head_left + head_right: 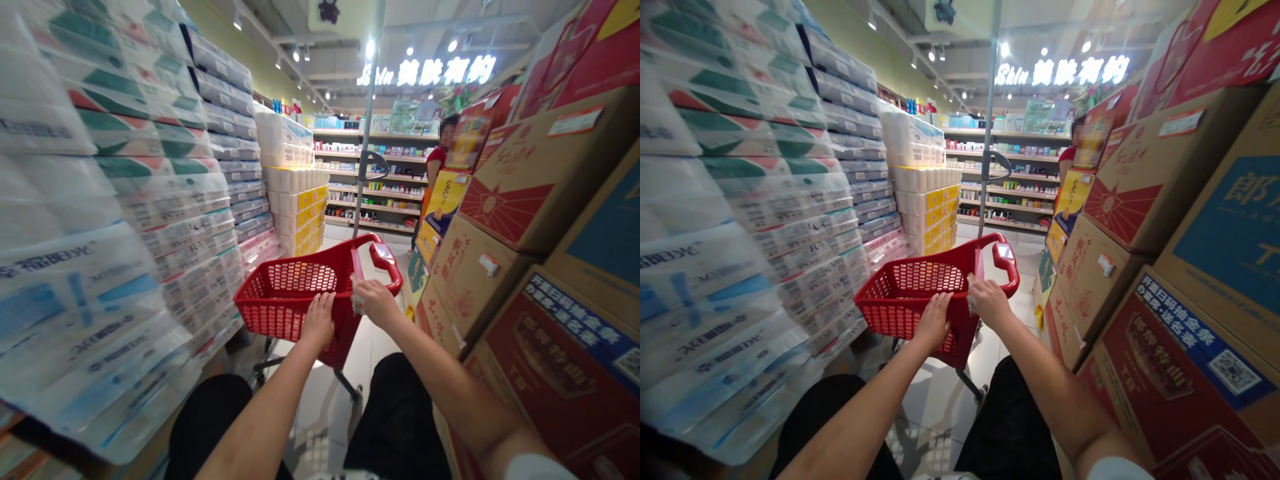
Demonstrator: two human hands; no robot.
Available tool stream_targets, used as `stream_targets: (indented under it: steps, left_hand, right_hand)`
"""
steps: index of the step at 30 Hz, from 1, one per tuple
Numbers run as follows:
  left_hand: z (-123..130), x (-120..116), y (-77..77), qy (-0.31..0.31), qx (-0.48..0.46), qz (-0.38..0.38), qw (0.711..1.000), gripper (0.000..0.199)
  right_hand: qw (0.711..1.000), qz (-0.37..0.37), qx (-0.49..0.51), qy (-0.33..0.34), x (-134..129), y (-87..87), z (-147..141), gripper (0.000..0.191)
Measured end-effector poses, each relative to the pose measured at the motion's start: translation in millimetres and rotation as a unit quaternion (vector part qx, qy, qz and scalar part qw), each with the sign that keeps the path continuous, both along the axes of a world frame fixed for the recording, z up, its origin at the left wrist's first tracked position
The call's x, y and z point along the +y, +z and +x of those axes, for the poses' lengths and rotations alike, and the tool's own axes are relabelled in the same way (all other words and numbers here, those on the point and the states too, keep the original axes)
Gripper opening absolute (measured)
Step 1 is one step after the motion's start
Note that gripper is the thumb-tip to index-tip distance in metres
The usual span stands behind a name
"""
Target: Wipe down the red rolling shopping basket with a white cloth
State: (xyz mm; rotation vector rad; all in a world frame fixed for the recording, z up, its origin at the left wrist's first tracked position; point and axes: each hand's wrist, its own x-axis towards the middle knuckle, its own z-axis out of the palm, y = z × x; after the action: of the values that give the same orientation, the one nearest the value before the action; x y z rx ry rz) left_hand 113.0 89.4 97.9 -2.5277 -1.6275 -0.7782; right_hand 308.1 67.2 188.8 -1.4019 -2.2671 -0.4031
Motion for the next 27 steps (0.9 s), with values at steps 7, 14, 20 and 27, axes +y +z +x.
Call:
stream_targets:
  steps: [7,14,20,27]
  left_hand:
    - [-10,-17,-5.2,0.007,-0.005,0.004,1.000,0.072]
    - [-20,-21,0.6,0.005,0.000,-0.003,1.000,0.070]
    - [-18,-28,14.6,-0.025,0.021,-0.013,0.999,0.078]
    - [-15,-31,8.5,-0.011,0.024,-0.007,1.000,0.079]
  right_hand:
    - [0.999,0.006,-0.020,-0.029,-16,-0.9,-21,0.024]
    - [0.997,-0.016,0.007,0.080,-23,-3.3,-13,0.030]
    - [0.989,0.060,-0.043,0.128,-38,-36.8,-6,0.032]
    - [0.984,0.079,-0.004,0.161,-36,-80.9,-7,0.041]
